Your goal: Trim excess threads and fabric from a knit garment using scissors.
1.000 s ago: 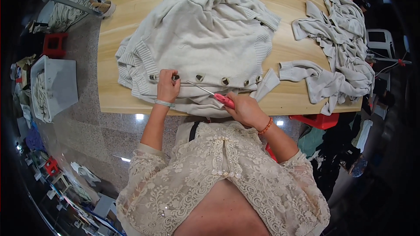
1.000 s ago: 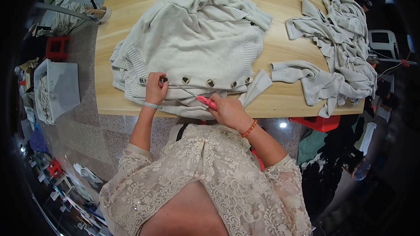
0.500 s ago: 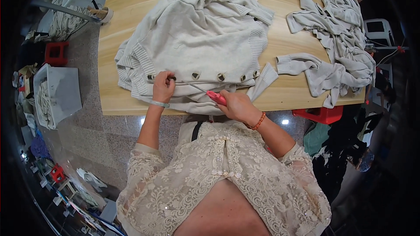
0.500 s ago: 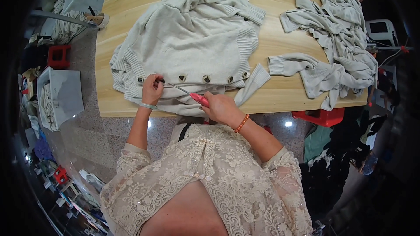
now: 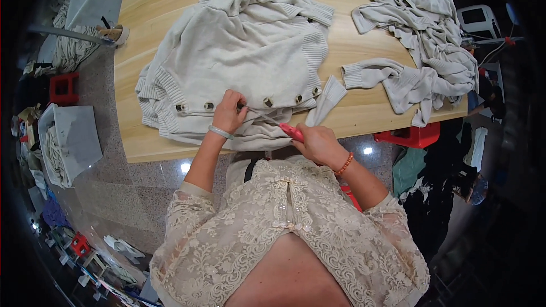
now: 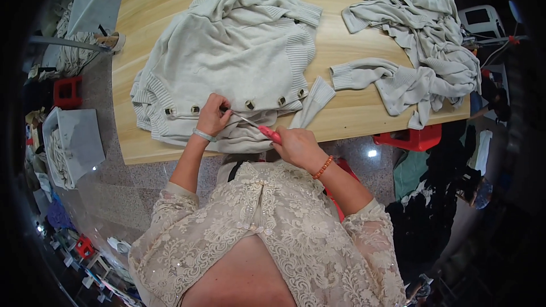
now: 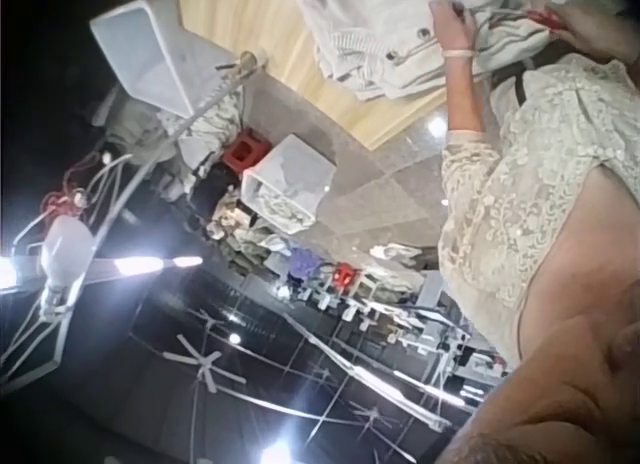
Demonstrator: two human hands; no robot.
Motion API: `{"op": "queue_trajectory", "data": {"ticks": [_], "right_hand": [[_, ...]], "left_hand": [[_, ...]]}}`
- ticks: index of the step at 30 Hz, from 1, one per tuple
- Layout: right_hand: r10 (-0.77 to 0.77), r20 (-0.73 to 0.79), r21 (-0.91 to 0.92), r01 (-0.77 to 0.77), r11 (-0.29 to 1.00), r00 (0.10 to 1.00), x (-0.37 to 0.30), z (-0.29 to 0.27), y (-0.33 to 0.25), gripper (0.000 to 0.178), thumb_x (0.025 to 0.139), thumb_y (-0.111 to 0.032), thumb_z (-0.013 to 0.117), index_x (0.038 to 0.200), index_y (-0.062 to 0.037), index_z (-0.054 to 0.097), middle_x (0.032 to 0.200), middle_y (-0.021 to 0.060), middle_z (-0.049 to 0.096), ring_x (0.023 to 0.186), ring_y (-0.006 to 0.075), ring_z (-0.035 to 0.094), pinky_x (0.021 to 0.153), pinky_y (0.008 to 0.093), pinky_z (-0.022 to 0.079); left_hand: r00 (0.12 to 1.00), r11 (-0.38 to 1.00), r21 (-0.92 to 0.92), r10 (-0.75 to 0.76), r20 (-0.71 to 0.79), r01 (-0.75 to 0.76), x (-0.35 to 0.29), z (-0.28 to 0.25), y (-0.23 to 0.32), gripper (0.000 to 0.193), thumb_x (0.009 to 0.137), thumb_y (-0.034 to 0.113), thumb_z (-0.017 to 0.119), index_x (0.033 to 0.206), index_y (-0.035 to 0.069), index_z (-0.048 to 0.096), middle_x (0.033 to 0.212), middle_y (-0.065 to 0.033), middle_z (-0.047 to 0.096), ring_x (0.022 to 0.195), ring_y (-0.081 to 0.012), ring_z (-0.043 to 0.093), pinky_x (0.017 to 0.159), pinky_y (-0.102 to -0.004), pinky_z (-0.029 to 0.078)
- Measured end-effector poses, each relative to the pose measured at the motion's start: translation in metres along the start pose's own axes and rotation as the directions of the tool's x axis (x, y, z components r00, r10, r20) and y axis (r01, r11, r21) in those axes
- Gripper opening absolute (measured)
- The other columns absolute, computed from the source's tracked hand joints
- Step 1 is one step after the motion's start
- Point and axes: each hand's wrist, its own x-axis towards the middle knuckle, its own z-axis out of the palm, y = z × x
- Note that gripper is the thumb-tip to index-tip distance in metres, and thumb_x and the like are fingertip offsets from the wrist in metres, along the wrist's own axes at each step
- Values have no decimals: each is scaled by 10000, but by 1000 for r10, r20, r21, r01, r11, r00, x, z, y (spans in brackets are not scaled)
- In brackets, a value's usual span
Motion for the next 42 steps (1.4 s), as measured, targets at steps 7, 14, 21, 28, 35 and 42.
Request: {"op": "queue_trajectory", "data": {"ticks": [7,14,21,28,35,42], "right_hand": [[-39,-90,100,48,994,995,-14,7,13,246,837,-255,630,962,-60,547,773,159,634,770,348,627,666,444,482],[183,-69,116,-174,978,981,-49,-14,35,238,837,-276,640,974,-97,564,753,163,634,755,363,626,669,462,475],[124,-49,116,-118,986,991,-46,0,37,314,853,-362,623,942,-68,560,761,194,626,767,393,619,682,483,471],[224,-179,202,-187,961,958,-71,2,60,269,858,-331,619,924,-79,554,784,166,628,749,372,611,661,461,468],[382,-92,127,-370,920,920,-91,-5,67,282,850,-328,623,969,-80,563,786,191,628,788,389,615,689,483,472],[352,-164,196,-320,927,921,-97,-2,73,257,846,-299,620,911,-58,560,781,189,639,780,392,624,694,493,476]], "left_hand": [[996,991,117,50,73,-58,-2,-7,10,289,687,85,733,924,75,568,918,-90,562,782,-287,556,678,-376,459],[976,976,-41,215,34,-213,17,29,53,307,686,56,714,937,55,539,921,-124,545,786,-315,530,686,-397,444],[968,982,-36,188,166,-185,23,45,28,177,698,-25,657,806,50,539,799,-124,507,733,-319,531,646,-398,433],[906,899,114,420,47,-422,26,57,84,256,687,70,713,900,66,572,887,-109,536,839,-316,530,734,-404,438],[835,758,378,398,378,-532,53,115,56,186,725,89,631,907,75,594,903,-108,559,880,-293,536,780,-382,452],[841,800,324,375,390,-506,62,117,78,236,737,129,659,953,63,588,898,-115,562,874,-299,551,764,-392,458]]}}
